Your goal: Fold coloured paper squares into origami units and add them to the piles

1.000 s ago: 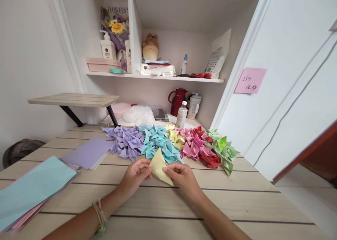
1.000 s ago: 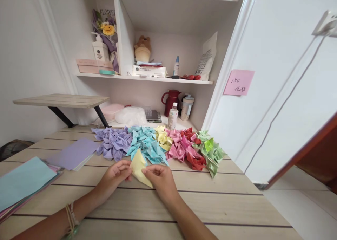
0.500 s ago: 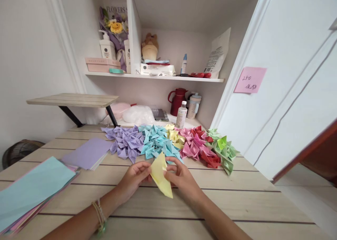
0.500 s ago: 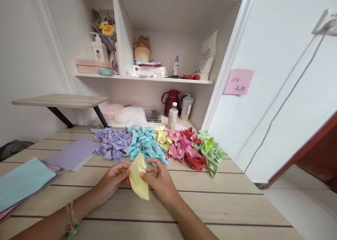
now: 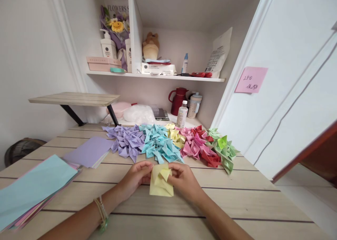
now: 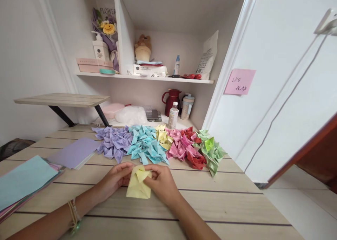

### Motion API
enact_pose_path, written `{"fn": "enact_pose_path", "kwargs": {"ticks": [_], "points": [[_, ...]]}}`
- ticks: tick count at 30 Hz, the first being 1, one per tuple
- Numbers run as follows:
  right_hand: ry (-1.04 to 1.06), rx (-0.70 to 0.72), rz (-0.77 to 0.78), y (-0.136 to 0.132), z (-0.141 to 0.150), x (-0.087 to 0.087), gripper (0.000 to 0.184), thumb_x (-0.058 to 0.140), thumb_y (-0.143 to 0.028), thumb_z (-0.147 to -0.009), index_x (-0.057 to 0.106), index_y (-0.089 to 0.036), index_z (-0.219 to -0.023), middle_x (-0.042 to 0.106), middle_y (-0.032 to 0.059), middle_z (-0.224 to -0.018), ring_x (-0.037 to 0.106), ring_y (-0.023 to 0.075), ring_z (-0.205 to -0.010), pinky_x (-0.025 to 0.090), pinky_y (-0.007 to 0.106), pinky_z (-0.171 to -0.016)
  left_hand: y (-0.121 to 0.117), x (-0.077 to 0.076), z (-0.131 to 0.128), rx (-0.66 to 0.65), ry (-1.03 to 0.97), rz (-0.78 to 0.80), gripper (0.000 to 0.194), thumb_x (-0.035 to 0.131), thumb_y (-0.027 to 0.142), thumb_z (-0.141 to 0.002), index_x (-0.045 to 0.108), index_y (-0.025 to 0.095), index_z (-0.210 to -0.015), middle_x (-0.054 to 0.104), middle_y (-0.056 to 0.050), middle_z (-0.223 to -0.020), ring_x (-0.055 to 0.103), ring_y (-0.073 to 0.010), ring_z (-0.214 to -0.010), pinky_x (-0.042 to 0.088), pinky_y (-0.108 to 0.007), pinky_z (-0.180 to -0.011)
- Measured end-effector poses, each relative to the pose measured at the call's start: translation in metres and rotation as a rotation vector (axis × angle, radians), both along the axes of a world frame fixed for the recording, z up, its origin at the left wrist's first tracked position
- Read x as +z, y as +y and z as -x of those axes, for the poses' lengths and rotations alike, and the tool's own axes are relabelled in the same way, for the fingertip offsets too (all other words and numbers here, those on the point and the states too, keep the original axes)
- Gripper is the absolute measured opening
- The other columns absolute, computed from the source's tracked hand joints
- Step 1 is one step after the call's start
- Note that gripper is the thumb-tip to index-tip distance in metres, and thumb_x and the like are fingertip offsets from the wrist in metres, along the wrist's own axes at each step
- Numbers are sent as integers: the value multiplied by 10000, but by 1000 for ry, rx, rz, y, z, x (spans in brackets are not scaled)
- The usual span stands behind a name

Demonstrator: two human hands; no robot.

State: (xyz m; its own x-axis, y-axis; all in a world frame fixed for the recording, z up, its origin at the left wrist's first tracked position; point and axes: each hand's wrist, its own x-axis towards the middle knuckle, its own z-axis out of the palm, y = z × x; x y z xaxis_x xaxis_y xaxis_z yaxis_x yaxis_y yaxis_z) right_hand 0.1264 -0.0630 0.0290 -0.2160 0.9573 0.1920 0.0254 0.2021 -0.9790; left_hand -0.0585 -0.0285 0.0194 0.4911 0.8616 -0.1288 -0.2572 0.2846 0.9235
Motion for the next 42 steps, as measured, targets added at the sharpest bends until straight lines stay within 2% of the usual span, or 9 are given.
{"fn": "enact_pose_path", "kwargs": {"ticks": [5,14,19,25,28,31,35,38,42], "points": [[-192,-134,-80,-1,1,1,109,587,-192,-716,679,-151,-757,645,16,-691,569,150,-594,424,218,-513,-3,0,-1,-8,79,-46,258,727,352,-668,663,126,-775,680,-34,-675,625,-131,-597,483,-224,-583],[-203,-197,-165,0,6,-7,123,579,-87,-618,641,-159,-697,656,18,-707,592,164,-652,448,226,-574,-5,5,0,-92,172,-14,348,678,438,-696,662,126,-847,710,-71,-770,662,-160,-656,511,-259,-630],[-340,-144,-360,-8,6,-3,287,554,-2,-577,642,-189,-776,662,10,-762,603,156,-694,434,227,-618,-5,3,1,-81,237,-32,335,739,369,-647,646,131,-865,715,-56,-735,655,-156,-643,506,-263,-627],[-306,-62,-550,-9,6,-1,271,580,-31,-658,695,-211,-825,660,47,-824,619,165,-766,468,255,-677,-6,5,1,-69,242,-55,345,753,351,-633,641,130,-872,694,-33,-648,623,-140,-583,467,-232,-570],[-280,11,-452,-6,1,4,242,598,-69,-699,728,-234,-819,670,69,-953,627,178,-850,480,260,-694,-5,7,2,-15,192,-96,337,741,326,-656,634,143,-918,692,-30,-683,623,-140,-606,450,-218,-575],[-220,115,-231,-2,-5,8,176,651,-170,-700,742,-235,-836,664,72,-1033,635,185,-792,474,242,-584,-3,5,5,60,164,-102,325,702,329,-701,601,178,-971,674,-10,-699,622,-140,-604,444,-214,-561],[-43,223,30,0,-7,8,207,719,-301,-656,740,-202,-836,693,58,-932,623,162,-680,467,243,-563,0,-1,5,56,164,-122,349,705,348,-694,542,199,-964,660,2,-697,609,-133,-547,417,-198,-502],[48,173,81,1,-3,2,225,767,-318,-596,738,-183,-774,698,47,-817,622,172,-718,475,246,-601,-1,-5,4,28,151,-161,353,720,350,-678,524,195,-929,643,19,-659,569,-101,-491,395,-179,-484],[142,19,11,5,1,-5,187,781,-297,-576,738,-195,-728,700,50,-834,626,179,-754,486,261,-649,-4,0,4,13,89,-169,324,661,389,-737,510,197,-949,666,-10,-718,595,-115,-563,412,-186,-518]]}}
